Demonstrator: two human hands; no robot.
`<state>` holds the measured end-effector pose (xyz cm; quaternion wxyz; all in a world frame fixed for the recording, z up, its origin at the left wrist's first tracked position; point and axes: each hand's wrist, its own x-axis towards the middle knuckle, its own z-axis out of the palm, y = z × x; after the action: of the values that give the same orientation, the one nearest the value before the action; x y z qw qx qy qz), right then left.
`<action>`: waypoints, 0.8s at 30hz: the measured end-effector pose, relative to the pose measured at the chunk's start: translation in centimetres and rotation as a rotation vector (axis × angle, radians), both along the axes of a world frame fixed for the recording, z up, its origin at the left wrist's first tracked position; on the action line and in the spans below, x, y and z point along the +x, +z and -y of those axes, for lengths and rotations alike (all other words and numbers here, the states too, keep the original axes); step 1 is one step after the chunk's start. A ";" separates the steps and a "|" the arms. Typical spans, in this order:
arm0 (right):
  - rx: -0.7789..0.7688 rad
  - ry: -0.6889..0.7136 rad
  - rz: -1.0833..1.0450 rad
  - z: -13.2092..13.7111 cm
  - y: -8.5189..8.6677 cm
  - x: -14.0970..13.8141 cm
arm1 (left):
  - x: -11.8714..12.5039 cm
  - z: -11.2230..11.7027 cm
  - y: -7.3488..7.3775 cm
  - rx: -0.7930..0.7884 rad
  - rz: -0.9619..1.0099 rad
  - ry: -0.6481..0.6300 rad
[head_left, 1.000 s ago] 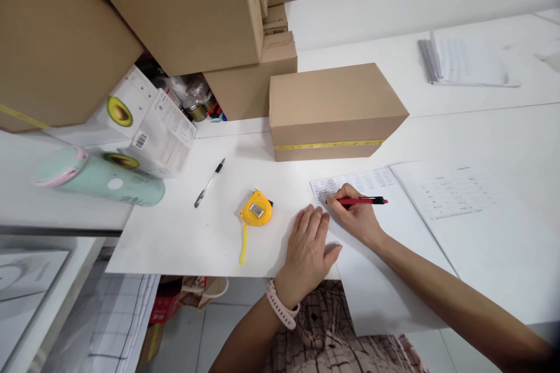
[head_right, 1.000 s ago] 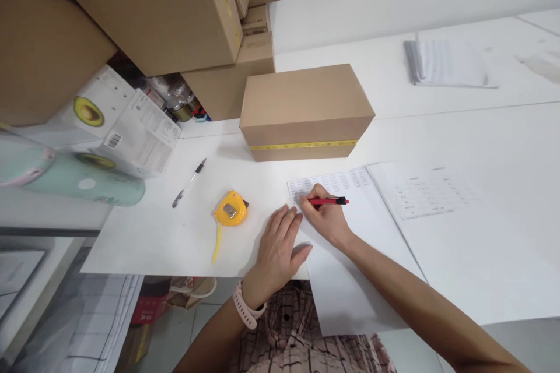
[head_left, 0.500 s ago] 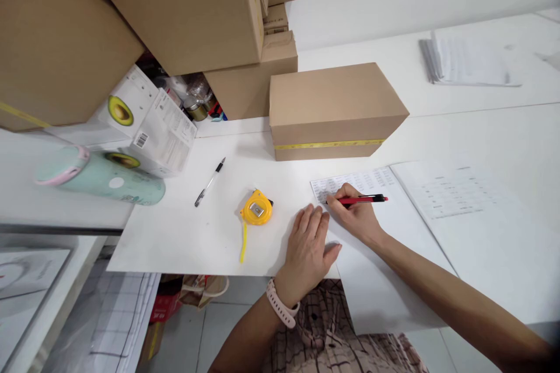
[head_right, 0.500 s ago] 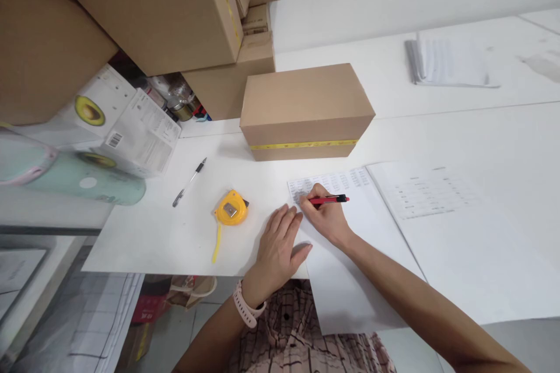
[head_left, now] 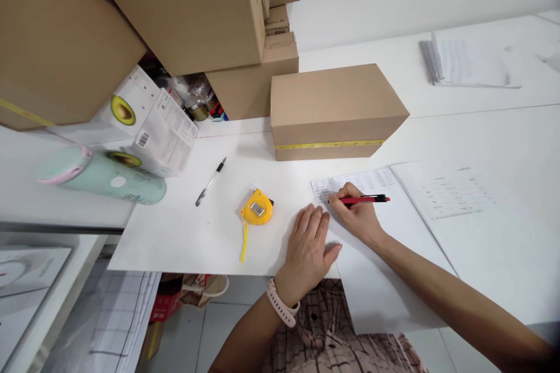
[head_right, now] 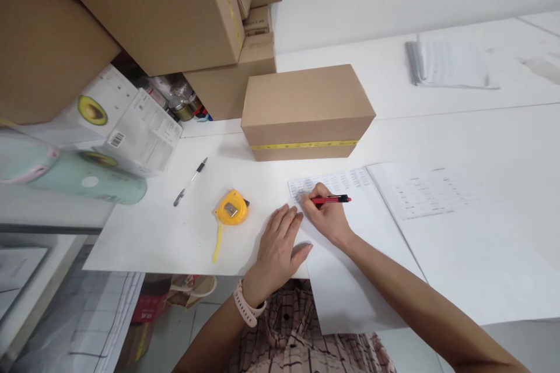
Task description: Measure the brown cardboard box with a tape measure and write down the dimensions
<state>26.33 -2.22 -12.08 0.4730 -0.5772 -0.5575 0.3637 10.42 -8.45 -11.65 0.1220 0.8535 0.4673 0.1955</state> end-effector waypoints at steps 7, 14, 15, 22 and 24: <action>0.006 0.004 0.024 0.0 -0.1 0.0 | 0.0 0.0 -0.1 0.004 0.003 -0.002; 0.015 0.005 0.026 -0.1 -0.3 0.1 | 0.0 0.0 0.0 -0.003 0.012 0.003; 0.024 -0.003 0.025 -0.1 -0.2 0.1 | 0.0 0.0 0.0 -0.006 0.011 0.002; 0.098 -0.061 0.110 0.3 1.5 1.6 | 0.0 -0.1 0.4 -0.039 0.029 0.003; 0.121 -0.017 0.292 0.7 2.5 3.2 | -0.1 -0.1 0.5 -0.042 0.032 -0.001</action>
<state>29.55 -2.92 -9.61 0.4240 -0.5991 -0.6363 0.2375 10.31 -8.33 -11.19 0.1476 0.8477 0.4689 0.1993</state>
